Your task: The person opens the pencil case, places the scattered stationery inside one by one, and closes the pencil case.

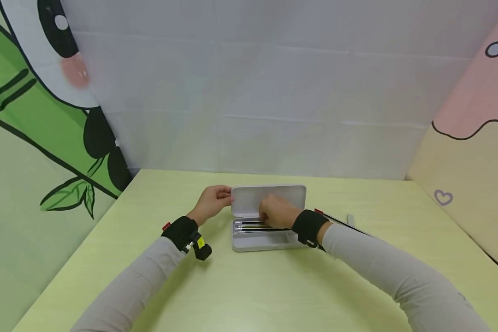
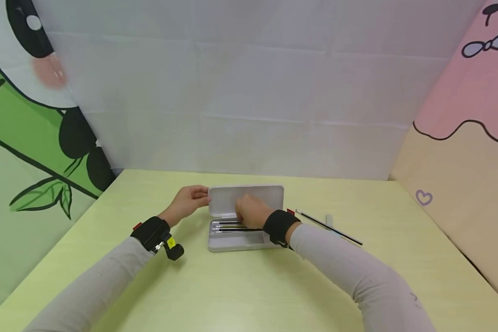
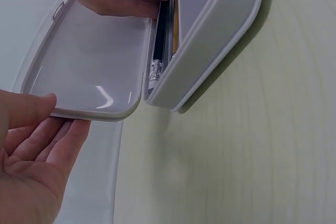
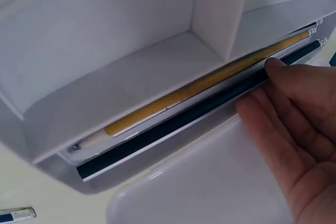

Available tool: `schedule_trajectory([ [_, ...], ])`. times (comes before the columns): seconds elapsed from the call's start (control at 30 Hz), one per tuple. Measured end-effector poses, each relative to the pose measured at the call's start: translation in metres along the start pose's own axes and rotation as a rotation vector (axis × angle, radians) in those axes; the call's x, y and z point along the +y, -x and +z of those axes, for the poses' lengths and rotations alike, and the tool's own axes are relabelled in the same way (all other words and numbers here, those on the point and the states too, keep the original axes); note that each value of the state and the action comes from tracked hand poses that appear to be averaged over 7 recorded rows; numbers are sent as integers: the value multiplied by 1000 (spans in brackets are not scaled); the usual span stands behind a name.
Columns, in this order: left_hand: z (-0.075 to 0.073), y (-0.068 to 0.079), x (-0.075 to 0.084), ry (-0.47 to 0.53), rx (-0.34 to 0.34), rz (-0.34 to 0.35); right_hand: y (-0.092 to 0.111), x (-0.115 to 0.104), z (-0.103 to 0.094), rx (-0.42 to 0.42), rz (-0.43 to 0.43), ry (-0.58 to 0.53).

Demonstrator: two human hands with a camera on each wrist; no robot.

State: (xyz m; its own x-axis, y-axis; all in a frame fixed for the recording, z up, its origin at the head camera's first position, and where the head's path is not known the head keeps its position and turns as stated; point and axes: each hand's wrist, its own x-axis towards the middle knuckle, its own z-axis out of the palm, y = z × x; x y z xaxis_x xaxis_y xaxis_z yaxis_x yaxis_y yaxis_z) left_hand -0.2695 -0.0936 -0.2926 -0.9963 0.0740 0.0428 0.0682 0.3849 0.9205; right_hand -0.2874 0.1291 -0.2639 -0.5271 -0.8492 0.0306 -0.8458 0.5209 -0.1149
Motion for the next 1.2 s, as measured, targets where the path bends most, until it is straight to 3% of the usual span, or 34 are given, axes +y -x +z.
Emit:
schedule_trajectory([
  [0.53,3,4,-10,-8,12,-6,9,-4,12,11,34,91],
  [0.73,-1,4,-11,5,1,5,26,-6,-6,-12,71,3],
  [0.83,-2,3,-11,11,1,4,35,-2,-16,-13,96,10],
  [1.2,-7,1,-2,10,-16,10,76,33,-43,62,130,-23],
])
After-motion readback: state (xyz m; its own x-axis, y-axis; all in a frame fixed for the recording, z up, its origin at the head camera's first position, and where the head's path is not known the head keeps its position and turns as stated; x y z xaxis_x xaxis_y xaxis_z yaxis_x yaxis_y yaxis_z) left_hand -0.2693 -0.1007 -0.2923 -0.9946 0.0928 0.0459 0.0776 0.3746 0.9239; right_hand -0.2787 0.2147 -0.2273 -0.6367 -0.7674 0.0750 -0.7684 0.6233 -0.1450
